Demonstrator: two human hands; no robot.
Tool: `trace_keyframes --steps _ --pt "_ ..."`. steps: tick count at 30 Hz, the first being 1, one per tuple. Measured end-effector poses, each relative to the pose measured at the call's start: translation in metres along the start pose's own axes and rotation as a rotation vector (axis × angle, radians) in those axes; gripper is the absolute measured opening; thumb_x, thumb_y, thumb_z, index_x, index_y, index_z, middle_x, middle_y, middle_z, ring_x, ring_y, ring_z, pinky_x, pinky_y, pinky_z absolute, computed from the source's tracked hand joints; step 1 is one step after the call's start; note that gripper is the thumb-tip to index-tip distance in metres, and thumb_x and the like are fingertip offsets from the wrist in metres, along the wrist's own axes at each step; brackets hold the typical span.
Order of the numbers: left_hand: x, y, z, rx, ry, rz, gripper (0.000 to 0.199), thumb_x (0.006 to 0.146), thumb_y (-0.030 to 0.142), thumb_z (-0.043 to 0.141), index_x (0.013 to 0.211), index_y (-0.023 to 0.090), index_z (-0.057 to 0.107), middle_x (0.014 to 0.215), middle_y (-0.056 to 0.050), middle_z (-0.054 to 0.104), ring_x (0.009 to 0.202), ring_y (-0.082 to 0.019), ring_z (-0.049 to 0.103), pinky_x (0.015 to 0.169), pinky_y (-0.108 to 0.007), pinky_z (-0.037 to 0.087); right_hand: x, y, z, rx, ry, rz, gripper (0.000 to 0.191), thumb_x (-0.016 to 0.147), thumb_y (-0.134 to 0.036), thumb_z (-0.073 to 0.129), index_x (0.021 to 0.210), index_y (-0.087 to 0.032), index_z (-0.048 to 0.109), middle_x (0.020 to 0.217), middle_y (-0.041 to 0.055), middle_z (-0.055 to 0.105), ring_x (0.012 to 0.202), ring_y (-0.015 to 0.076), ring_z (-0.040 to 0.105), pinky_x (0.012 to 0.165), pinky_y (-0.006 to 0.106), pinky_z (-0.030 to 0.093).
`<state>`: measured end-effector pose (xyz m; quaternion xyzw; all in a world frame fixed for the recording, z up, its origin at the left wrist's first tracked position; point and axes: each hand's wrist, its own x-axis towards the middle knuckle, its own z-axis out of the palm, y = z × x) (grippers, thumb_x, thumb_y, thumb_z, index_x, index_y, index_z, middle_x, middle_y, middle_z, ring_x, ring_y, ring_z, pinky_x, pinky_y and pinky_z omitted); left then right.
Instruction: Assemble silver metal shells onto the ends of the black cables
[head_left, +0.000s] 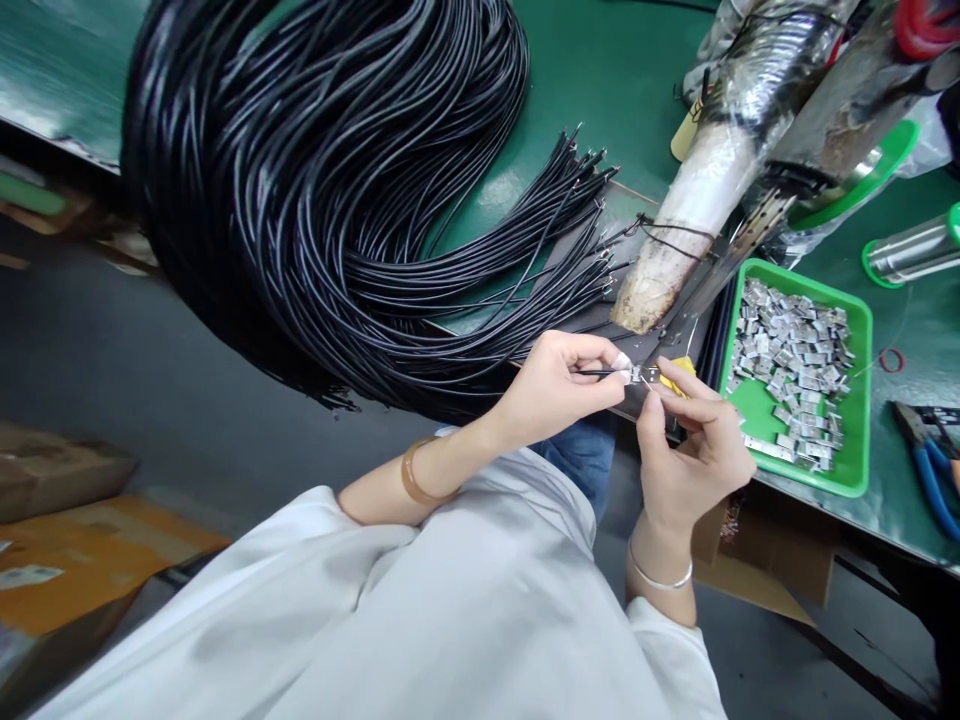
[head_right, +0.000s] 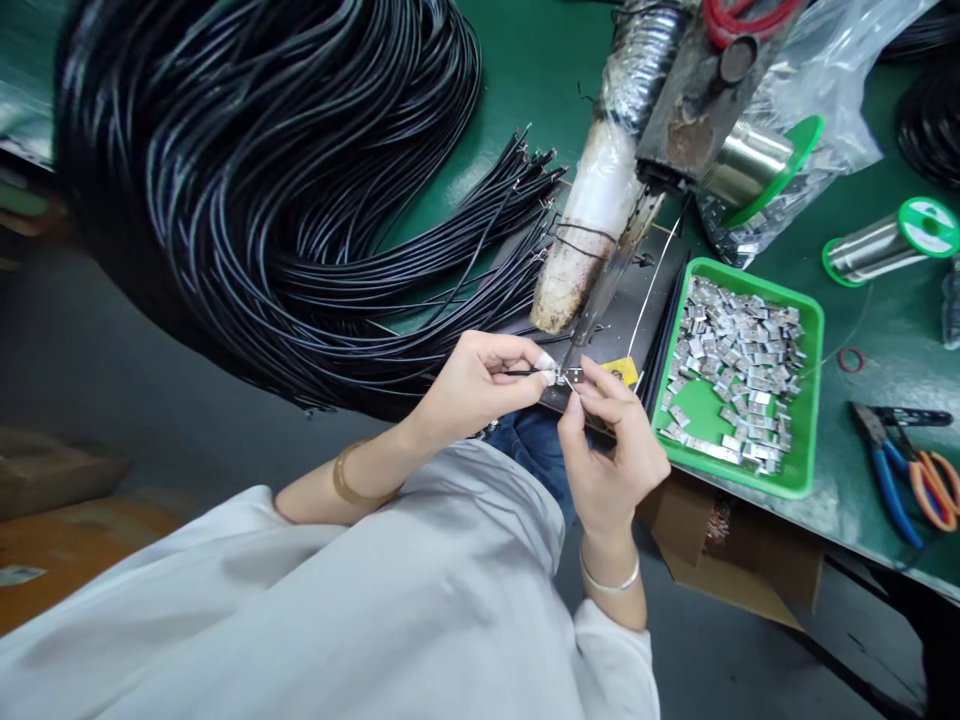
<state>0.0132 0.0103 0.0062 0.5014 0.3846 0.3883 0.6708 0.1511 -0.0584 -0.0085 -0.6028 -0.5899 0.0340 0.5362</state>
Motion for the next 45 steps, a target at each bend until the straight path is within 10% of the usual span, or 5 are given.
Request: trace_keyframes --steps 26,33,39,45 --pt "-0.003 0.001 -0.002 0.107 -0.100 0.040 0.004 0.075 0.014 0.064 0.072 0.012 0.062 0.058 0.008 0.030 0.054 -0.004 0.022 0.049 -0.021 0.017 -0.007 -0.006 -0.003 -0.155 0.061 -0.174 0.024 0.081 -0.005 0.076 0.097 -0.021 0.070 0.102 0.0032 0.081 0.092 0.0189 0.079 0.085 0.029 0.066" --pt "-0.009 0.000 -0.010 -0.004 -0.219 -0.038 0.013 0.077 0.021 0.069 0.072 0.012 0.060 0.057 0.007 0.038 0.053 -0.004 0.028 0.050 -0.020 0.020 -0.003 -0.009 -0.013 0.034 -0.050 0.074 0.011 0.084 -0.013 0.076 0.086 -0.021 0.069 0.087 0.0001 0.078 0.074 0.0149 0.076 0.063 0.025 0.061" --pt "-0.010 0.001 -0.010 -0.035 -0.259 -0.056 0.016 0.075 0.020 0.071 0.069 0.012 0.059 0.056 0.008 0.036 0.053 -0.004 0.028 0.049 -0.019 0.020 0.001 -0.011 -0.021 -0.149 -0.164 -0.218 0.016 0.085 -0.008 0.074 0.086 -0.022 0.066 0.089 -0.0013 0.079 0.074 0.0115 0.075 0.064 0.021 0.058" --pt "-0.008 -0.001 -0.007 -0.100 -0.164 -0.027 0.012 0.078 0.020 0.068 0.073 0.010 0.063 0.056 0.007 0.040 0.053 -0.004 0.031 0.049 -0.018 0.024 -0.002 -0.006 -0.017 -0.244 0.114 -0.193 0.018 0.081 -0.010 0.079 0.088 -0.022 0.067 0.085 -0.0016 0.077 0.074 0.0142 0.076 0.069 0.026 0.062"
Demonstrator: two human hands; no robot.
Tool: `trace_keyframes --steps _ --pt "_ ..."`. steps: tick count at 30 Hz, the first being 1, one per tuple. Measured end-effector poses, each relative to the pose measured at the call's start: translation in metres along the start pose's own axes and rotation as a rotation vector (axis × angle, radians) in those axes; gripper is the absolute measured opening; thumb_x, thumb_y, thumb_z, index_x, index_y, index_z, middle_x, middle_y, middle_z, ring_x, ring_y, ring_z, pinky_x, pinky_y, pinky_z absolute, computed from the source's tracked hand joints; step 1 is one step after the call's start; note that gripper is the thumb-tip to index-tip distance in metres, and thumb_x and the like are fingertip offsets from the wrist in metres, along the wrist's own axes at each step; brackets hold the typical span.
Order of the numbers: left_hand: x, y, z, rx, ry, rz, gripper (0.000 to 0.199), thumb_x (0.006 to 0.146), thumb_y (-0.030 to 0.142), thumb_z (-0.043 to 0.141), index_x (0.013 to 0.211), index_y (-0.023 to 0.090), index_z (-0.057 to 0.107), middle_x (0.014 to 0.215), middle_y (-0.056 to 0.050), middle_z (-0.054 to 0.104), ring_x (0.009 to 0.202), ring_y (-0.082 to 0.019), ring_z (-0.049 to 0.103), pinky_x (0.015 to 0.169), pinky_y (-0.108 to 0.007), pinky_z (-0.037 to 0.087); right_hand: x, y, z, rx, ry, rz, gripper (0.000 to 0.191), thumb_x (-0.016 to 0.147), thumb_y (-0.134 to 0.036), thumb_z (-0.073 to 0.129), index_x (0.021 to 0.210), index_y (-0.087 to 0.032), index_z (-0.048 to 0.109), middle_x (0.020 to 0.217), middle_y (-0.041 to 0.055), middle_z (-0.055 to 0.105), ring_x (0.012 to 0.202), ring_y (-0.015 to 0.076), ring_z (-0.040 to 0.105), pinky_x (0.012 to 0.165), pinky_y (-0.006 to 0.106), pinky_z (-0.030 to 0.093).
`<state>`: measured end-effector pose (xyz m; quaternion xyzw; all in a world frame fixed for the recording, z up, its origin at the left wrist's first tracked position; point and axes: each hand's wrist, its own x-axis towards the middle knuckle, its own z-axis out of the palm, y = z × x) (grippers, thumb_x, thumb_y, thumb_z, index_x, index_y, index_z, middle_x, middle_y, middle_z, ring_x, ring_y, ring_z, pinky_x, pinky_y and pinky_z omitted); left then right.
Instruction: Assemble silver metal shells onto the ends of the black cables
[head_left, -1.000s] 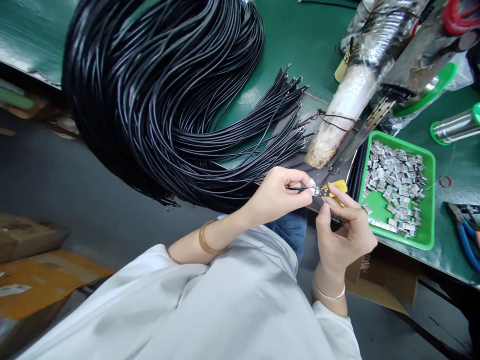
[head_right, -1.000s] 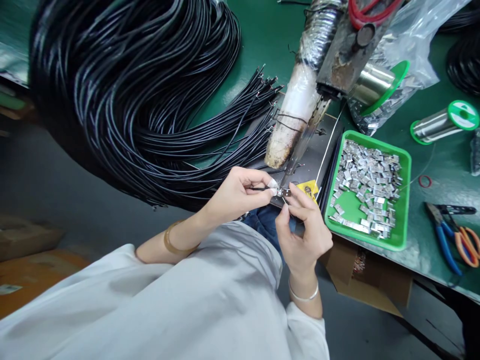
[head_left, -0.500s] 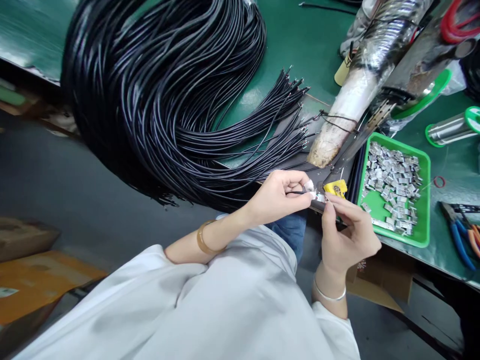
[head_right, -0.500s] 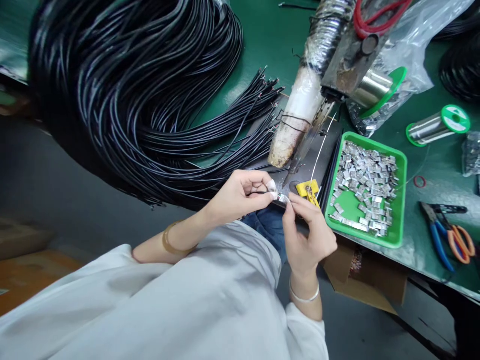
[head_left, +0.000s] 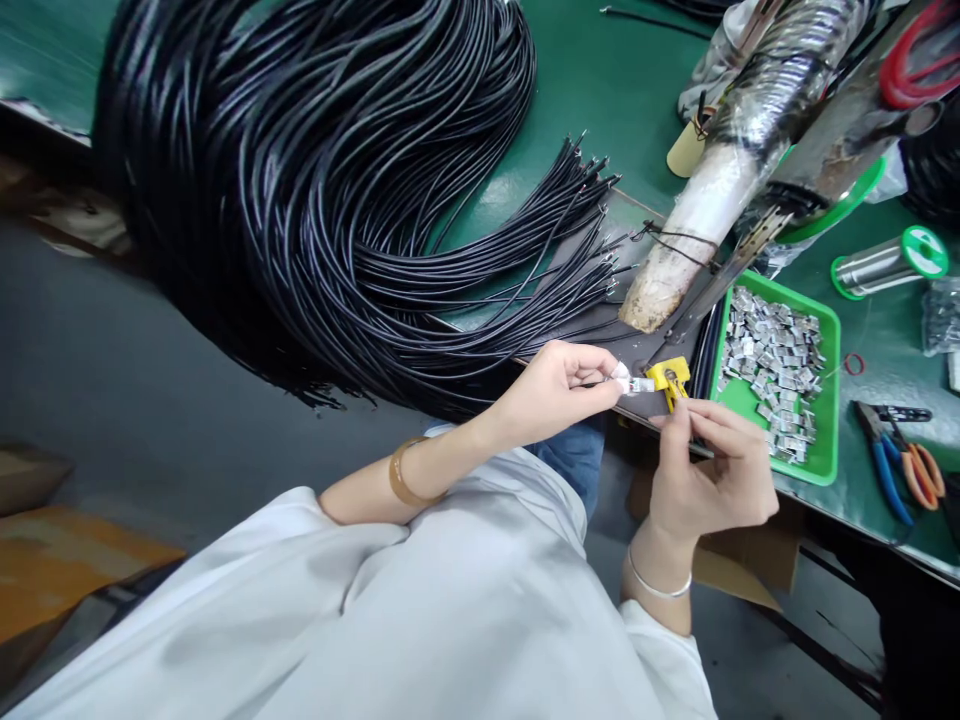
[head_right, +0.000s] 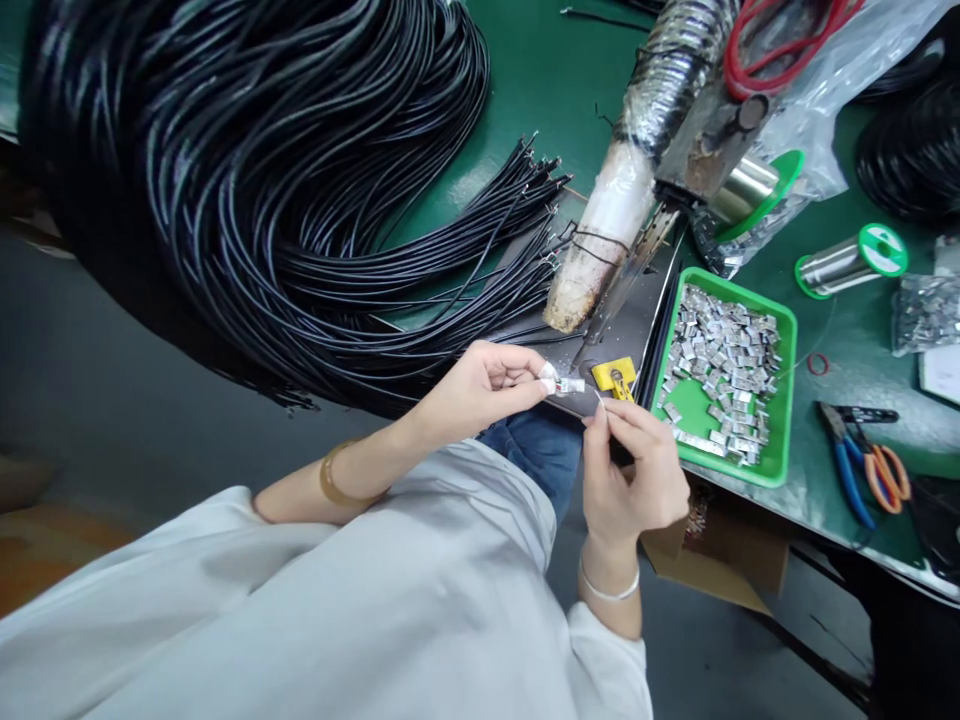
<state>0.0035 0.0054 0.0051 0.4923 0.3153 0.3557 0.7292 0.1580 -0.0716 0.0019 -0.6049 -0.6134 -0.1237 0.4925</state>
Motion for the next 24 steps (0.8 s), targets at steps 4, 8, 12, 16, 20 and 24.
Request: trace_keyframes --steps 4,8,12,16,20,24 --pt "0.002 -0.003 0.002 0.003 0.024 0.045 0.012 0.079 0.019 0.069 0.071 0.010 0.067 0.056 0.006 0.045 0.053 -0.004 0.035 0.050 -0.017 0.030 -0.003 -0.003 0.005 0.138 -0.107 0.178 0.011 0.085 -0.013 0.075 0.089 -0.020 0.068 0.099 0.0031 0.079 0.089 0.0187 0.078 0.074 0.031 0.065" --pt "0.004 -0.008 0.004 0.021 0.084 0.080 0.008 0.076 0.016 0.068 0.075 0.010 0.073 0.067 0.000 0.064 0.061 -0.007 0.051 0.057 -0.017 0.043 -0.005 -0.002 0.012 0.094 -0.135 0.075 0.015 0.085 -0.012 0.074 0.096 -0.021 0.069 0.106 0.0039 0.079 0.096 0.0185 0.078 0.080 0.031 0.066" --pt "0.006 -0.008 0.006 0.078 0.123 0.115 0.011 0.076 0.015 0.067 0.078 0.010 0.076 0.071 -0.002 0.069 0.060 -0.006 0.054 0.055 -0.015 0.044 -0.002 0.000 0.016 0.082 -0.112 0.043 0.015 0.085 -0.011 0.075 0.094 -0.021 0.069 0.106 0.0037 0.079 0.096 0.0184 0.078 0.081 0.031 0.066" --pt "0.007 -0.004 0.006 0.137 0.148 0.145 0.011 0.076 0.017 0.068 0.078 0.011 0.077 0.073 -0.002 0.071 0.056 -0.005 0.051 0.051 -0.015 0.041 0.002 -0.003 0.017 0.087 -0.081 0.027 0.018 0.082 -0.009 0.076 0.093 -0.022 0.069 0.105 0.0035 0.079 0.097 0.0186 0.077 0.087 0.033 0.065" --pt "0.008 -0.003 0.004 0.125 0.114 0.130 0.008 0.074 0.016 0.067 0.075 0.010 0.074 0.064 0.001 0.064 0.051 -0.004 0.043 0.048 -0.015 0.036 -0.001 -0.005 0.014 0.082 -0.089 0.006 0.021 0.080 -0.007 0.078 0.091 -0.021 0.067 0.107 0.0043 0.079 0.095 0.0178 0.078 0.084 0.031 0.065" --pt "0.005 -0.003 0.002 0.192 0.071 0.114 0.008 0.076 0.014 0.064 0.072 0.010 0.071 0.055 0.005 0.051 0.049 -0.003 0.033 0.045 -0.016 0.027 -0.007 -0.002 0.011 0.124 -0.109 0.080 0.016 0.084 -0.012 0.074 0.093 -0.021 0.063 0.105 0.0043 0.079 0.092 0.0174 0.078 0.079 0.029 0.065"
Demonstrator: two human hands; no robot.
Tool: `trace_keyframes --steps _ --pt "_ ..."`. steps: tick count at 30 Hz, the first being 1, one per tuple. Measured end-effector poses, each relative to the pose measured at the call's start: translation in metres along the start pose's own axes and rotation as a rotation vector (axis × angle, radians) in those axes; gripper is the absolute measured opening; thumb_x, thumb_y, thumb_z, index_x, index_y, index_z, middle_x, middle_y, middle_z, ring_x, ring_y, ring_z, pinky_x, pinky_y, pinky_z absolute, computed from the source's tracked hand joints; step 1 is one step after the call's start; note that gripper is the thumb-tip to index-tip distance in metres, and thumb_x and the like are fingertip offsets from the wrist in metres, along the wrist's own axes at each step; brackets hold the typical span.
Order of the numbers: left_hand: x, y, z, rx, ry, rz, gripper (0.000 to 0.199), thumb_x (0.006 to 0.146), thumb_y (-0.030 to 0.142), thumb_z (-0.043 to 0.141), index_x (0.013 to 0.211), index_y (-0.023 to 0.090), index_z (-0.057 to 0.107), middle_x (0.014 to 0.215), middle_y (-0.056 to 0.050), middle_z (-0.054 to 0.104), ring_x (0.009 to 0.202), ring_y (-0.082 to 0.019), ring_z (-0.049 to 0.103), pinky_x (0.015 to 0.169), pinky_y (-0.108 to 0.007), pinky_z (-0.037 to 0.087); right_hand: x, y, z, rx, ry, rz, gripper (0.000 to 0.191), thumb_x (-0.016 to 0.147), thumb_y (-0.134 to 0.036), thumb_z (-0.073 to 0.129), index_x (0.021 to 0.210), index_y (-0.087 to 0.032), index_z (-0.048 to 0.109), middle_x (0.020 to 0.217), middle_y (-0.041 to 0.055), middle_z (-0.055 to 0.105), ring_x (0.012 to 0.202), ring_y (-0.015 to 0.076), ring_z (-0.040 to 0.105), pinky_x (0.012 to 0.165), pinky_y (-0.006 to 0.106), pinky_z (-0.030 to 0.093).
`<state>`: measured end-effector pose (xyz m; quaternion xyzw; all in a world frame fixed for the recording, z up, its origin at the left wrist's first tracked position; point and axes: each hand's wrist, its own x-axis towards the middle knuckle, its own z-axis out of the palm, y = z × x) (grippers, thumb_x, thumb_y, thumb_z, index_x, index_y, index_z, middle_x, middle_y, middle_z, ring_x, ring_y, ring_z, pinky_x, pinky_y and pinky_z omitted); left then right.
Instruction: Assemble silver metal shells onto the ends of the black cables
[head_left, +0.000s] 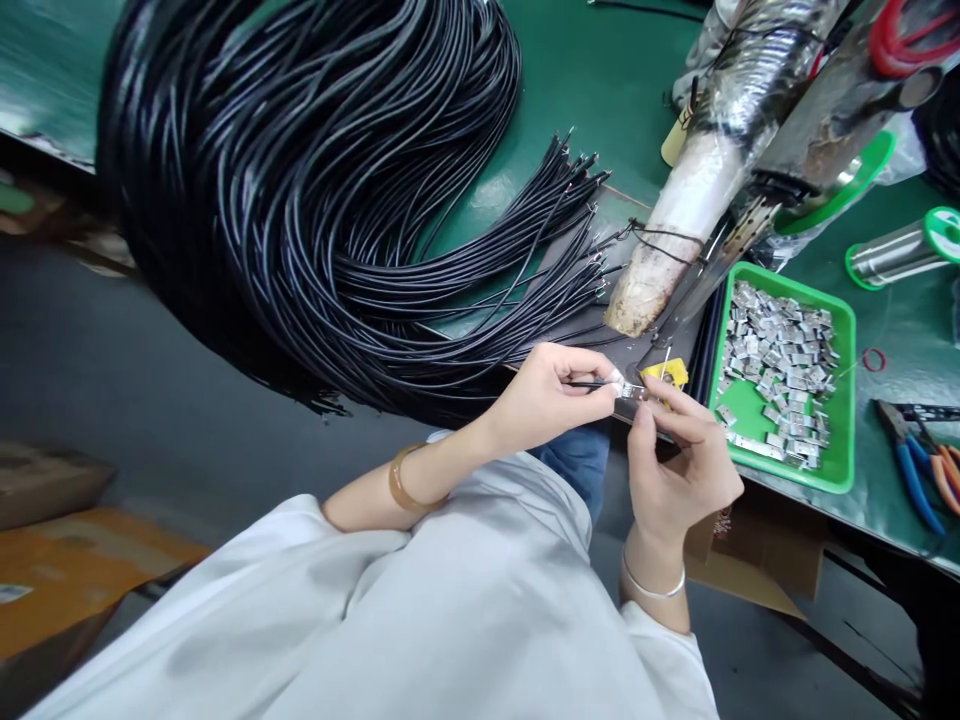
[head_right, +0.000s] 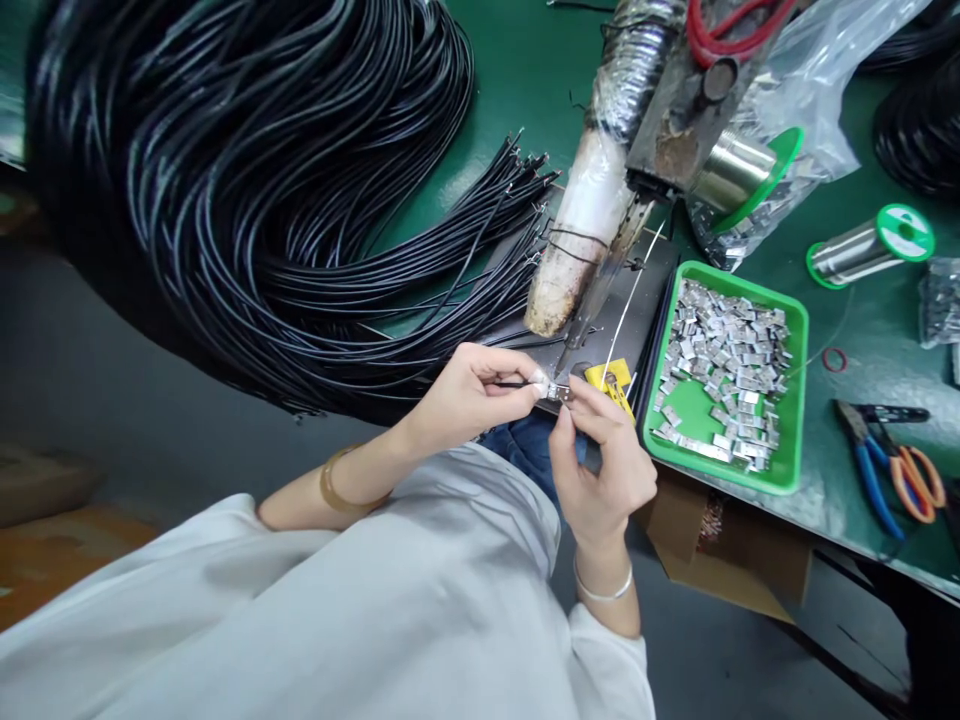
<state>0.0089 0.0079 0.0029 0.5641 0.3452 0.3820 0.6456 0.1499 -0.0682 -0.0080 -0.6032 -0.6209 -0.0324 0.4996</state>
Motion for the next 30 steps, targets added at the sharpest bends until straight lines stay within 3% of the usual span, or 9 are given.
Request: trace_keyframes --steps 2,5,8,10,13,17,23,26,30 --pt "-0.004 0.000 0.001 0.115 -0.014 0.065 0.010 0.078 0.013 0.063 0.076 0.010 0.072 0.058 0.004 0.056 0.049 -0.004 0.036 0.045 -0.017 0.027 0.000 0.002 -0.003 0.054 -0.024 0.139 0.012 0.089 -0.018 0.070 0.096 -0.021 0.061 0.095 0.0023 0.077 0.080 0.0147 0.077 0.069 0.025 0.063" --pt "-0.010 -0.001 0.004 0.347 -0.029 0.306 0.015 0.082 0.014 0.060 0.079 0.013 0.075 0.068 -0.001 0.068 0.055 -0.007 0.047 0.052 -0.019 0.036 0.003 0.004 -0.008 0.182 -0.124 0.369 0.009 0.095 -0.026 0.065 0.096 -0.021 0.057 0.068 -0.0068 0.064 0.051 0.0074 0.063 0.052 0.018 0.051" --pt "-0.014 -0.003 0.005 0.429 -0.026 0.438 0.015 0.082 0.016 0.061 0.078 0.014 0.075 0.064 -0.002 0.065 0.055 -0.008 0.048 0.055 -0.021 0.037 0.005 0.005 -0.011 0.275 -0.177 0.433 0.012 0.096 -0.030 0.063 0.093 -0.021 0.056 0.063 -0.0089 0.055 0.047 0.0064 0.056 0.047 0.017 0.047" --pt "-0.014 -0.002 0.002 0.341 -0.042 0.339 0.013 0.081 0.017 0.062 0.074 0.013 0.072 0.059 0.001 0.058 0.052 -0.007 0.041 0.051 -0.021 0.033 0.004 0.006 -0.011 0.231 -0.141 0.355 0.011 0.095 -0.030 0.065 0.093 -0.021 0.058 0.073 -0.0053 0.062 0.057 0.0085 0.064 0.054 0.019 0.053" --pt "-0.011 0.002 -0.005 0.095 -0.143 0.017 0.015 0.082 0.021 0.064 0.070 0.012 0.067 0.054 0.004 0.049 0.049 -0.006 0.036 0.047 -0.020 0.028 0.001 0.009 -0.009 0.071 -0.068 0.080 0.009 0.091 -0.021 0.069 0.097 -0.022 0.062 0.088 -0.0009 0.070 0.080 0.0122 0.073 0.073 0.023 0.060" --pt "-0.005 0.004 -0.011 -0.158 -0.272 -0.241 0.020 0.082 0.029 0.071 0.074 0.011 0.069 0.052 0.005 0.048 0.049 -0.005 0.039 0.047 -0.019 0.030 0.000 0.011 -0.007 0.023 -0.073 -0.122 0.019 0.088 -0.012 0.071 0.101 -0.023 0.064 0.090 -0.0011 0.073 0.083 0.0117 0.074 0.078 0.022 0.059" --pt "-0.002 -0.002 -0.009 -0.227 -0.219 -0.209 0.021 0.074 0.029 0.079 0.073 0.009 0.074 0.064 -0.001 0.061 0.060 -0.008 0.048 0.058 -0.021 0.040 0.000 0.008 -0.006 0.024 -0.101 0.031 0.008 0.091 -0.019 0.069 0.097 -0.022 0.064 0.087 -0.0014 0.070 0.081 0.0110 0.072 0.073 0.021 0.059" --pt "-0.003 -0.004 -0.006 -0.194 -0.171 -0.181 0.020 0.074 0.027 0.078 0.069 0.009 0.070 0.060 0.002 0.054 0.057 -0.007 0.043 0.055 -0.020 0.036 -0.002 0.007 -0.006 -0.022 -0.113 0.069 0.006 0.092 -0.024 0.070 0.094 -0.021 0.065 0.086 -0.0011 0.072 0.076 0.0108 0.072 0.068 0.021 0.059" --pt "-0.005 -0.003 -0.003 -0.090 -0.106 -0.081 0.027 0.083 0.026 0.069 0.062 0.012 0.059 0.056 0.006 0.037 0.054 -0.005 0.030 0.050 -0.020 0.025 -0.002 0.006 -0.008 0.048 0.095 0.147 0.008 0.090 -0.023 0.072 0.096 -0.020 0.067 0.074 -0.0034 0.071 0.051 0.0092 0.066 0.049 0.019 0.053"
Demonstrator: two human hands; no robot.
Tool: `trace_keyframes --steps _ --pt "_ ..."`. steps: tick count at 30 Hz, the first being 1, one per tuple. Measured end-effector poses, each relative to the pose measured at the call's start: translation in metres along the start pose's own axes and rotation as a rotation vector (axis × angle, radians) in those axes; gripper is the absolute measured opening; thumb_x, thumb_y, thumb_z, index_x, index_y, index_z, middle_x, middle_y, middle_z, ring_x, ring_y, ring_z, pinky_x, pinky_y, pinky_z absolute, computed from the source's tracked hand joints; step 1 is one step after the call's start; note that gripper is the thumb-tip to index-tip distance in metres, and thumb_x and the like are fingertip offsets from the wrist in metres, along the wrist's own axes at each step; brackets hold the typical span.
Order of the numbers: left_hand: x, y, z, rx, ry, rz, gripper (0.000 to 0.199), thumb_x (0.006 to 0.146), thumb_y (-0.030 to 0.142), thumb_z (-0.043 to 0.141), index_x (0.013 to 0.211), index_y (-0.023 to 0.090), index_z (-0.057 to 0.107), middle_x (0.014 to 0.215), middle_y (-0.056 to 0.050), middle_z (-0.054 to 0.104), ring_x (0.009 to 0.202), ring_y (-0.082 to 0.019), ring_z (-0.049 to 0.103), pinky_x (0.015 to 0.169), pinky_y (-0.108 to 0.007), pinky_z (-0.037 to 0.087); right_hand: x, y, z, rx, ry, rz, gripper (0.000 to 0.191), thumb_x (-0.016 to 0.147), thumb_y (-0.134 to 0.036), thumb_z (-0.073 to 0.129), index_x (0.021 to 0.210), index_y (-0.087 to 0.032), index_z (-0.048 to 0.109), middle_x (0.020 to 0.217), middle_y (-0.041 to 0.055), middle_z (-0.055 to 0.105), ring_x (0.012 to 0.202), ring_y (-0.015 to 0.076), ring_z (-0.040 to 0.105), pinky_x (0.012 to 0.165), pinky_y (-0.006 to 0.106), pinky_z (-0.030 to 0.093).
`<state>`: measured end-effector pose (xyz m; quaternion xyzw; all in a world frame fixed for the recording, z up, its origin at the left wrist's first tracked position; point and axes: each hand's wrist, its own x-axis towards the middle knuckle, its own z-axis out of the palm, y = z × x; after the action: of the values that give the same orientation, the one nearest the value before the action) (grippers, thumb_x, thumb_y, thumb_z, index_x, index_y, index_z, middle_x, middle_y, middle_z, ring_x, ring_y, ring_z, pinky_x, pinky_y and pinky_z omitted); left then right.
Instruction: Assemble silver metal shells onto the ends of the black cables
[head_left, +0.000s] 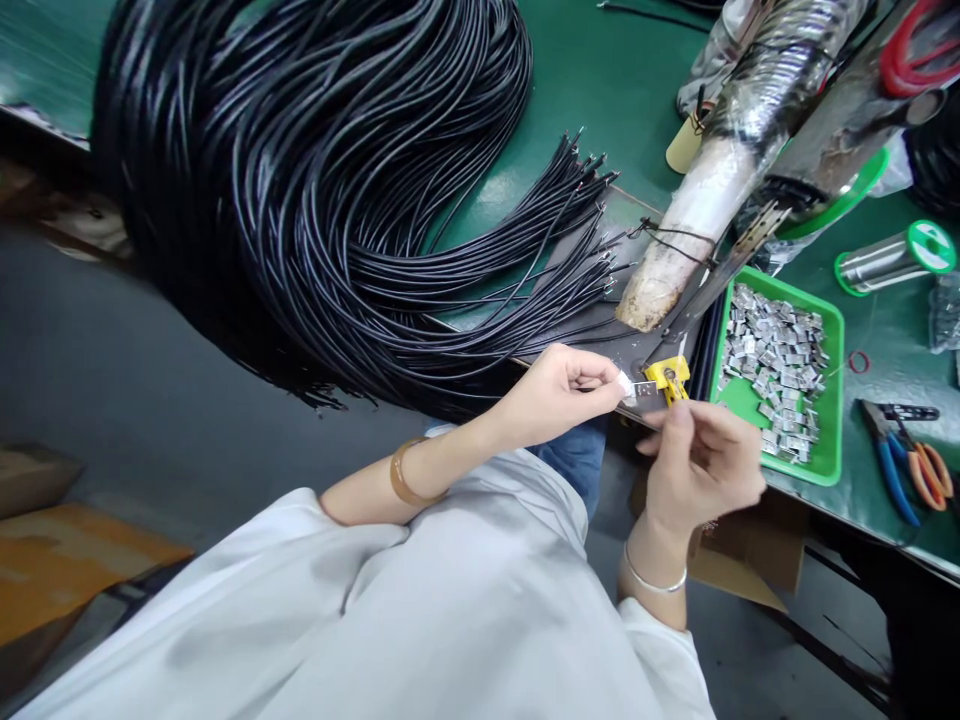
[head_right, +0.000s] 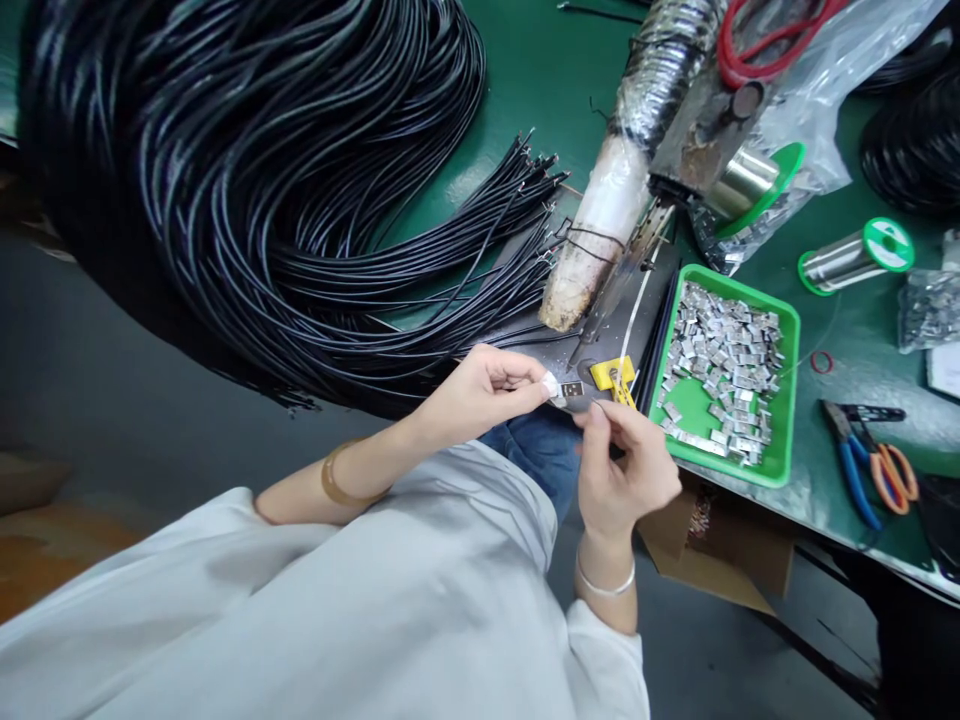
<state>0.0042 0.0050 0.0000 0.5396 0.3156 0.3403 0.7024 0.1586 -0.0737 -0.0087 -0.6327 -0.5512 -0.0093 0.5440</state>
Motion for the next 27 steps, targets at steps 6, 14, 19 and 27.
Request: trace_keyframes --steps 6,14,19,27 --pt "0.001 0.002 0.001 0.119 0.045 0.045 0.027 0.088 0.028 0.060 0.066 0.013 0.059 0.058 0.006 0.035 0.055 -0.006 0.027 0.050 -0.021 0.023 0.004 -0.007 -0.001 0.182 0.103 0.065 0.015 0.093 -0.020 0.066 0.108 -0.018 0.064 0.072 -0.0039 0.072 0.050 0.0128 0.068 0.044 0.023 0.056" --pt "0.004 -0.001 0.004 0.174 0.100 0.032 0.027 0.091 0.027 0.058 0.069 0.011 0.062 0.062 0.004 0.041 0.060 -0.007 0.034 0.053 -0.020 0.028 0.002 0.002 0.012 0.010 -0.137 -0.075 0.013 0.086 -0.014 0.074 0.094 -0.021 0.067 0.108 0.0051 0.079 0.098 0.0208 0.078 0.077 0.033 0.067" --pt "0.006 0.002 0.006 0.169 0.133 0.050 0.028 0.092 0.029 0.057 0.071 0.011 0.063 0.065 0.002 0.047 0.060 -0.008 0.038 0.055 -0.021 0.031 0.011 -0.004 0.017 0.017 -0.099 -0.115 0.015 0.084 -0.011 0.074 0.092 -0.021 0.068 0.106 0.0044 0.080 0.099 0.0212 0.078 0.082 0.035 0.067" --pt "0.006 0.008 0.005 0.165 0.127 0.055 0.028 0.091 0.031 0.058 0.071 0.012 0.063 0.065 0.002 0.049 0.061 -0.008 0.040 0.056 -0.021 0.033 0.015 -0.017 0.013 -0.045 -0.118 -0.174 0.020 0.081 -0.006 0.075 0.092 -0.022 0.069 0.111 0.0053 0.079 0.097 0.0199 0.078 0.084 0.033 0.067"
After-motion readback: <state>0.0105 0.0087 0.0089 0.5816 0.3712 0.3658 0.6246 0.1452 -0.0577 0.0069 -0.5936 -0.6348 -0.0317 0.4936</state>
